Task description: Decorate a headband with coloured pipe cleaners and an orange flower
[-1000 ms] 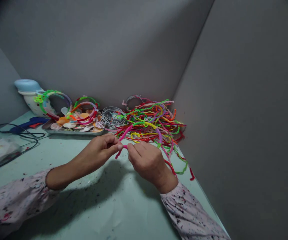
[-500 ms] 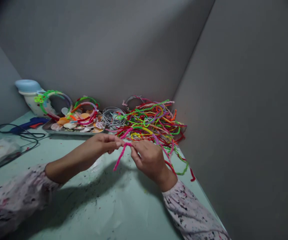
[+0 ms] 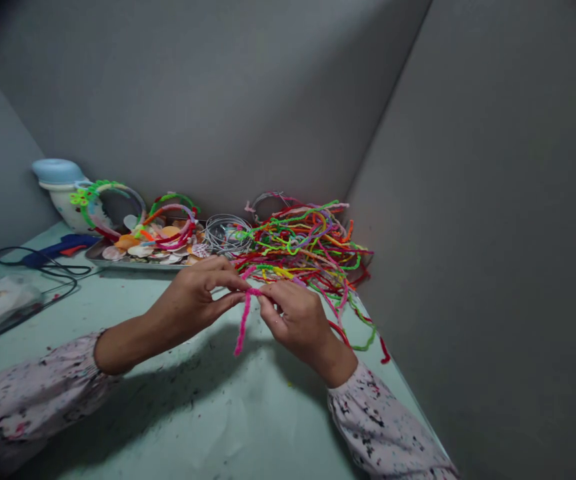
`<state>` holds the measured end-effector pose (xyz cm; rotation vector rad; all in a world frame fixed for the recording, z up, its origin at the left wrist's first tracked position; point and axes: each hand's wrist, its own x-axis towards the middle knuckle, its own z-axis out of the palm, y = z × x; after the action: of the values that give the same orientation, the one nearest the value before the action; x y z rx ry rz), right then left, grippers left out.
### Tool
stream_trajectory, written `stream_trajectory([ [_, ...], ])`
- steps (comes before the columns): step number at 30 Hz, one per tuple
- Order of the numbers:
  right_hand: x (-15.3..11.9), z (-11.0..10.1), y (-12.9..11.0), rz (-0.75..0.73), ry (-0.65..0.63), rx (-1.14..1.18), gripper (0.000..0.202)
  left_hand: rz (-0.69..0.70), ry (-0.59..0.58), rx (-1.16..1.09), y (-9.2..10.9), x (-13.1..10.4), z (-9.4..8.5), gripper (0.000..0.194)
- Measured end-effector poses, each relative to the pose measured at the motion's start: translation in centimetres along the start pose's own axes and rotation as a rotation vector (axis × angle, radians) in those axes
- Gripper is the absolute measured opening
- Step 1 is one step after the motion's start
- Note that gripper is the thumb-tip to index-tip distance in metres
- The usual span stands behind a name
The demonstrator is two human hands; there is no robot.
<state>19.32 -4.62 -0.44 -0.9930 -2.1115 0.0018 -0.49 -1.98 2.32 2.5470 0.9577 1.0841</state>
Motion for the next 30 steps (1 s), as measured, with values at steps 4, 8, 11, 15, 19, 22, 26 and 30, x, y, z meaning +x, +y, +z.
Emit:
stream_trajectory([
  [4, -0.1, 0.0, 0.1, -0.05, -0.017, -0.003, 0.013, -0.099, -0.059, -0.13, 0.2, 0.2, -0.3, 0.007],
  [8, -0.3, 0.1, 0.2, -0.115, 0.011, -0.064, 0.012, -0.244, -0.086, -0.31, 0.5, 0.3, -0.6, 0.004],
  [11, -0.5, 0.5, 0.1, -0.127, 0.031, -0.126, 0.013, -0.402, -0.079, -0.44, 0.6, 0.2, -0.3, 0.009],
  [15, -0.8, 1.5, -0.2, -0.071, 0.077, -0.198, 0.014, -0.56, -0.053, -0.677, 0.2, -0.2, 0.9, 0.012],
  [19, -0.7, 1.9, -0.3, 0.038, 0.079, -0.132, 0.014, -0.632, -0.035, -0.803, -0.4, -0.5, 1.9, 0.018],
  [22, -0.5, 1.7, -0.4, 0.148, 0.035, -0.038, 0.013, -0.617, -0.043, -0.772, -0.6, -0.4, 2.0, 0.022],
  [26, -0.4, 2.0, -1.2, 0.271, 0.055, 0.087, 0.014, -0.605, 0.002, -0.776, -0.4, -0.4, 2.0, 0.021],
  [30, -0.6, 3.0, -2.1, 0.343, 0.111, 0.115, 0.014, -0.644, 0.076, -0.765, 0.1, -0.5, 2.2, 0.015],
])
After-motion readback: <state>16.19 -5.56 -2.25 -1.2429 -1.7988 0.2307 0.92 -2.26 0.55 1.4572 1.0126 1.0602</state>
